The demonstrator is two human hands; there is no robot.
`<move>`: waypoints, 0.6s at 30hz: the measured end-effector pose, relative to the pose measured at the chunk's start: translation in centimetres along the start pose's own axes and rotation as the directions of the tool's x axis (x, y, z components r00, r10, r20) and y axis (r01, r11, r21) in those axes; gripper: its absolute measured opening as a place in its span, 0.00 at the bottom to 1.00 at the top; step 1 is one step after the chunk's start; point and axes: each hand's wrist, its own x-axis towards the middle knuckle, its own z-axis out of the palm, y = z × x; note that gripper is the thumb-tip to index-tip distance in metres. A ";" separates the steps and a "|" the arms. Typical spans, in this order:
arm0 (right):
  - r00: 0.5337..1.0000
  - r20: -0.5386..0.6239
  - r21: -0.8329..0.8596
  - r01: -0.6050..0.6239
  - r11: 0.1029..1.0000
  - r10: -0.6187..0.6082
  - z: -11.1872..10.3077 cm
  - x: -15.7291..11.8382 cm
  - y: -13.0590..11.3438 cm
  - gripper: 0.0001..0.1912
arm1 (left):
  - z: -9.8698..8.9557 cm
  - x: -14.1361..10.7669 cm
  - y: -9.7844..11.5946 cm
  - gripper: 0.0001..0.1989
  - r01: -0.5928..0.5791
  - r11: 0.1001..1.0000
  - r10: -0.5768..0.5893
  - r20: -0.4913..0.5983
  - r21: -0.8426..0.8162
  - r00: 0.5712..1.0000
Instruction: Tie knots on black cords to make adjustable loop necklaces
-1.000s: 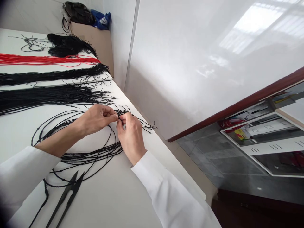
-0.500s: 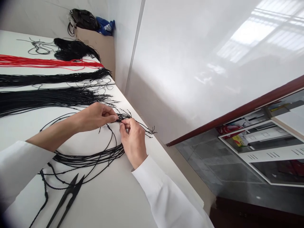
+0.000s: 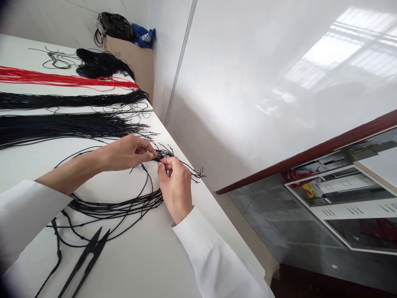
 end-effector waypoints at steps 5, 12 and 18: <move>1.000 -0.001 0.005 0.006 1.000 -0.006 0.0 0.0 0.0 0.07 | 0.0 -0.1 0.4 0.06 0.002 0.999 -0.002 0.001 0.036 1.000; 0.998 -0.014 -0.069 0.055 0.996 -0.056 0.1 -0.1 0.1 0.04 | 0.2 0.1 0.5 0.06 0.027 0.996 -0.026 -0.010 0.080 1.000; 0.998 -0.011 -0.072 0.064 0.995 -0.065 0.1 -0.1 0.2 0.04 | 0.3 0.2 0.4 0.08 -0.021 0.976 0.026 -0.020 0.218 0.999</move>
